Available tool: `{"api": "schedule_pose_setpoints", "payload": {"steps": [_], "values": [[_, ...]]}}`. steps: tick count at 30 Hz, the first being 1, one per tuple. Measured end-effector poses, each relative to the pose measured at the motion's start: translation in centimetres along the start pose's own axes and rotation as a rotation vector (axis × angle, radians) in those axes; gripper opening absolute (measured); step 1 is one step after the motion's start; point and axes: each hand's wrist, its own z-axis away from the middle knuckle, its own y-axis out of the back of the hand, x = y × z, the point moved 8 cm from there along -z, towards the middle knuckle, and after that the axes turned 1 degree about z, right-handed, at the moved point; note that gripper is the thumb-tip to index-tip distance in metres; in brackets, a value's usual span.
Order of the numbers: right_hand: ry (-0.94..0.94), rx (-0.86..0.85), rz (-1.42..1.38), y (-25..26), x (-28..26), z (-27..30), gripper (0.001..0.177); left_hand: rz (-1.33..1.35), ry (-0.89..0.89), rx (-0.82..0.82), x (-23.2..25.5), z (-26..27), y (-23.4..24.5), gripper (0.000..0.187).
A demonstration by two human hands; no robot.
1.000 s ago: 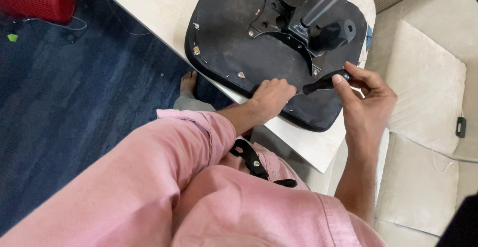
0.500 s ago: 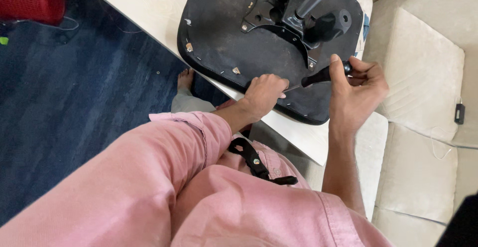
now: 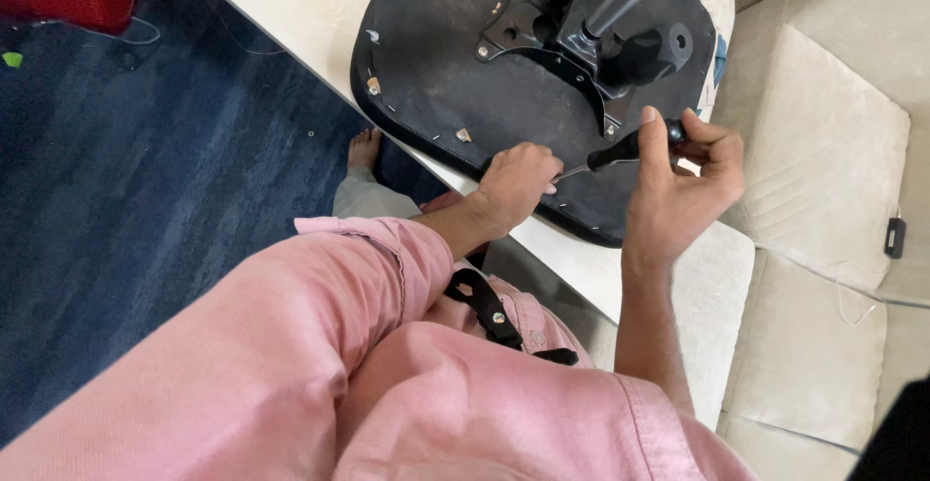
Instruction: The person uses a screwdriver to tighten screws on the underside of a black plastic chair base. The person holds the base steady with one hand while turning the screwdriver with the other.
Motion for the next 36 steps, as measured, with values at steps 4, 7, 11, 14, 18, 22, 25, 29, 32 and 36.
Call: {"api": "schedule_pose_setpoints", "payload": {"steps": [4,7,11,14,18,22,25,29,32,36], "values": [[-0.116,-0.131,-0.064,-1.5,0.5,-0.1,0.022,0.001,0.023,-0.001,0.1,-0.2,0.0,0.014],[-0.162,-0.173,-0.066,-1.7,0.6,-0.1,0.025,0.007,-0.016,0.056,0.2,0.1,0.3,0.015],[-0.163,-0.219,-0.191,-1.5,0.3,-0.4,0.027,0.011,-0.042,0.096,0.1,0.2,0.4,0.013],[-0.207,-0.214,-0.248,-1.2,0.5,-0.2,0.027,0.031,-0.031,0.062,-0.1,0.0,-0.1,0.014],[-0.13,-0.161,-0.09,-0.9,-0.3,0.4,0.024,0.029,-0.021,0.064,-0.4,-0.1,-0.2,0.014],[-0.151,-0.085,-0.032,-0.4,-0.4,0.5,0.022,0.031,-0.025,0.061,-0.1,-0.2,-0.3,0.013],[-0.189,-0.099,-0.046,-0.4,-0.4,0.5,0.022,0.011,-0.017,0.03,-0.3,0.0,-0.2,0.016],[-0.195,-0.137,-0.128,-0.8,-1.3,0.4,0.027,0.014,-0.004,-0.006,-0.2,0.1,-0.3,0.018],[-0.287,-0.116,-0.257,-1.2,-1.1,0.5,0.029,-0.005,-0.026,-0.016,0.0,0.3,0.0,0.017],[-0.242,-0.089,-0.13,-0.6,-0.9,0.8,0.024,-0.019,-0.019,-0.03,0.1,0.0,0.0,0.018]]}}
